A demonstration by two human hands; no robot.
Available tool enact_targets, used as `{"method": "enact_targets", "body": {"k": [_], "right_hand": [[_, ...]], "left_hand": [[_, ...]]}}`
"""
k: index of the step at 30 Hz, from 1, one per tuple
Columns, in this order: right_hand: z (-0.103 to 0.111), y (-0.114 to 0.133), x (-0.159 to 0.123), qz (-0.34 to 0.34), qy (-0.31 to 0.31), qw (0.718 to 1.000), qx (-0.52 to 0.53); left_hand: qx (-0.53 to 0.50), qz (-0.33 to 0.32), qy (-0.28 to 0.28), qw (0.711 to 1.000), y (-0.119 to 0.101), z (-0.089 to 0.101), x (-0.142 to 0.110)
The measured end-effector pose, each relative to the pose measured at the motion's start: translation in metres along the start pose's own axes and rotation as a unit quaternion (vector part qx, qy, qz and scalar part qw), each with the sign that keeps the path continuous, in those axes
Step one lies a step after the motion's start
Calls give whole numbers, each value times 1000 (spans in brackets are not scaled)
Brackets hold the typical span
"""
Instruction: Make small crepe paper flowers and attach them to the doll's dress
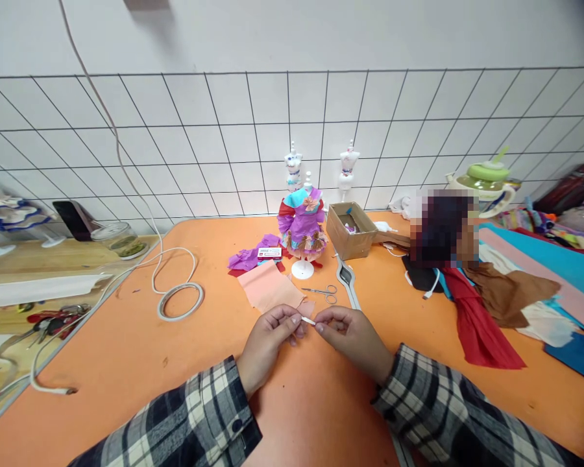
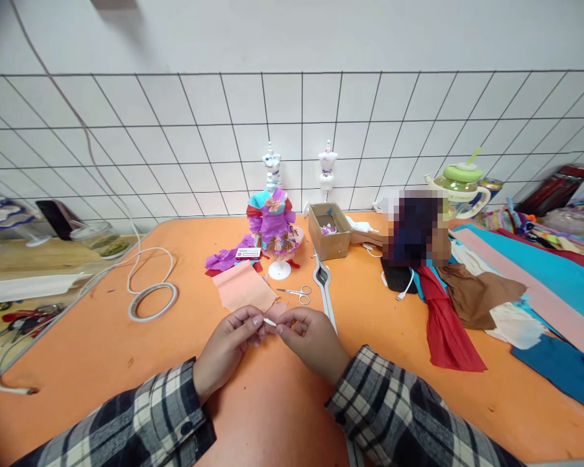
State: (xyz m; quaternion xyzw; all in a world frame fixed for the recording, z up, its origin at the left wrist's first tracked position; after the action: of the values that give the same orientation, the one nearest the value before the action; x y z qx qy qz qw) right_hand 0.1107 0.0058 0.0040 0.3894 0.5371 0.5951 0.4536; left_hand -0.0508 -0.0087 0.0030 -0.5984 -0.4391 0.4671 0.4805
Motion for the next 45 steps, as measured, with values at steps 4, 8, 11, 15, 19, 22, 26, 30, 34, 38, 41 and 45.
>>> {"method": "enact_targets", "body": {"k": [4,8,11,15,19,22,26,30,34,38,41,45], "right_hand": [[-1,-4,1,-10,-3,1000,8],[-1,-2,2,-12,3,1000,23],[-1,0,2,2,6,999,41],[2,-2,3,20,-4,999,39],[10,-2,5,39,-44,998,-24],[12,9,1,104,-64,975,-185],[2,18,-8,168,-23,935,-310],[-4,16,-11,175,5,924,-340],[-6,16,-11,176,22,933,-312],[-6,18,-11,156,19,950,-269],[-5,10,-6,94,9,980,-176],[1,-6,4,27,-2,999,-27]], "left_hand": [[6,7,6,1000,1,0,0],[15,13,12,1000,0,-2,-1],[11,20,33,999,-1,-3,0],[-63,33,27,997,0,1,3],[-91,12,-45,995,-1,11,4],[69,-44,-49,995,-6,8,1],[258,-99,1,961,-9,-5,-5],[330,-115,4,937,-9,-8,-7],[346,-114,10,931,-7,-6,-7],[339,-119,5,933,-8,-6,-6],[292,-111,6,950,-11,-8,-5],[193,-84,30,977,-14,-7,-4]]}}
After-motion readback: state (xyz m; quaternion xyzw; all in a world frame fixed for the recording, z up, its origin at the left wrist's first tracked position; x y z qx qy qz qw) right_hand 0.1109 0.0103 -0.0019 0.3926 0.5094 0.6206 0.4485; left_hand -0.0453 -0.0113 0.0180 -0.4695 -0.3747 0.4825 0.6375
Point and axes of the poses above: each hand's wrist, its own x-axis towards the middle knuckle, its own z-axis out of the back of the hand, y = z × x, the point moved 4 cm from there along x, towards the middle knuckle, and after that the axes turned 7 degrees about x, right-handed, at the moved point
